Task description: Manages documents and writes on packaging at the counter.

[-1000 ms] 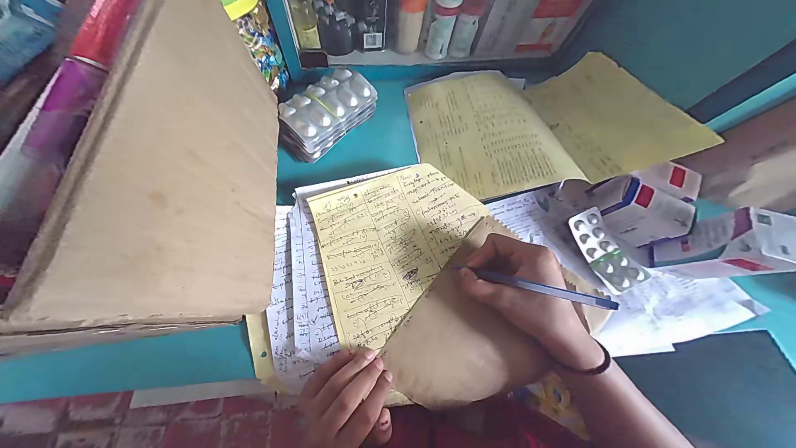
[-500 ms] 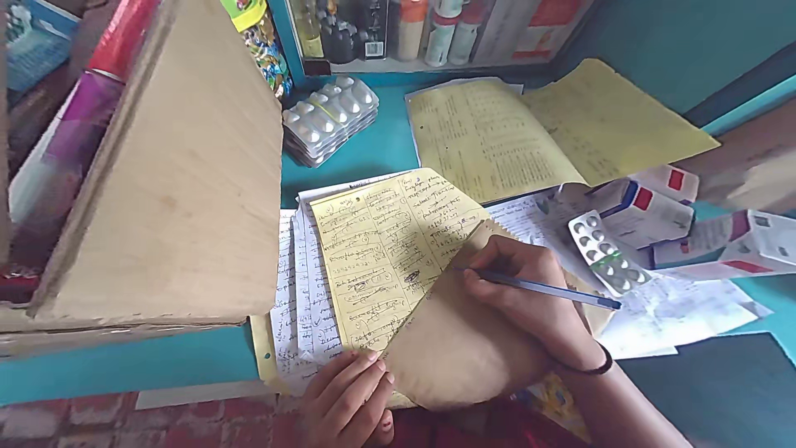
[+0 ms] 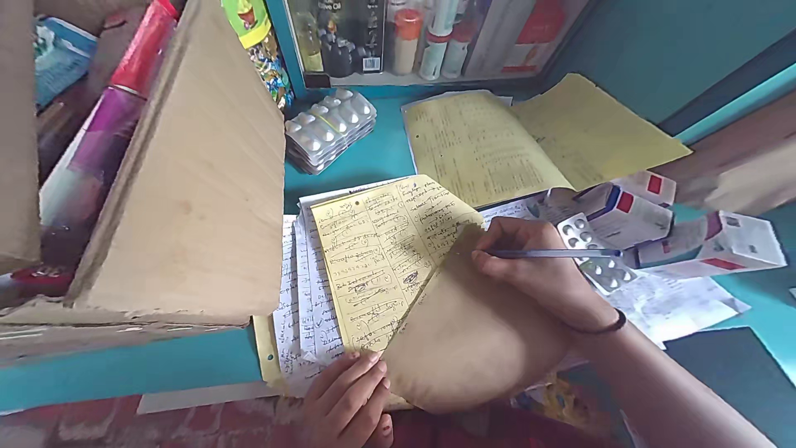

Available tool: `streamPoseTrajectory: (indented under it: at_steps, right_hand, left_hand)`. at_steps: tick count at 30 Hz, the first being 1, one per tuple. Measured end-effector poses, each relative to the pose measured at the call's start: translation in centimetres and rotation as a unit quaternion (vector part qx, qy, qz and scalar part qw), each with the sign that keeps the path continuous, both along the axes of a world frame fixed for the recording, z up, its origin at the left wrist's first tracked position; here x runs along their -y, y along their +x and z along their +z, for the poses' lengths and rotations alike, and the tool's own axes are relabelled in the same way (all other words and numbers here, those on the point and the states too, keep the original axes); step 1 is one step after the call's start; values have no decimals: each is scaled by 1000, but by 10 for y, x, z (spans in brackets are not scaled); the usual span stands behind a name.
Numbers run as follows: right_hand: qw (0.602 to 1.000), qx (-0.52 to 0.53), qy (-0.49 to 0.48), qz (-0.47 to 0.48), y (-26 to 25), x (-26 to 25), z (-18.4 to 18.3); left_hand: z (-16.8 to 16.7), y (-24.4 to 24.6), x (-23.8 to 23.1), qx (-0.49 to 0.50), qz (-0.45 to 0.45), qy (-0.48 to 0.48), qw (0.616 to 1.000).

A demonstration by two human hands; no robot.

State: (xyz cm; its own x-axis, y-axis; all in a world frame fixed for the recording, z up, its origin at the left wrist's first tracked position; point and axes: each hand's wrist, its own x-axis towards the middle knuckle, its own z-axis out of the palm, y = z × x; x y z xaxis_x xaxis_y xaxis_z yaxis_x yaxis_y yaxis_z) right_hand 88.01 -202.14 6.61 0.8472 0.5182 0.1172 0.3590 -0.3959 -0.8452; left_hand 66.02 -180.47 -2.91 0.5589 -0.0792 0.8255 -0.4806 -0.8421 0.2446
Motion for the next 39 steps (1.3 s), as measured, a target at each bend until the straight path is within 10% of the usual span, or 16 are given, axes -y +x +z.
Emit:
streamPoseTrajectory:
  at_steps: [39]
  right_hand:
    - [1000, 17, -18, 6, 13, -5, -6]
  left_hand:
    - [0, 0, 4, -1, 27, -6, 1000]
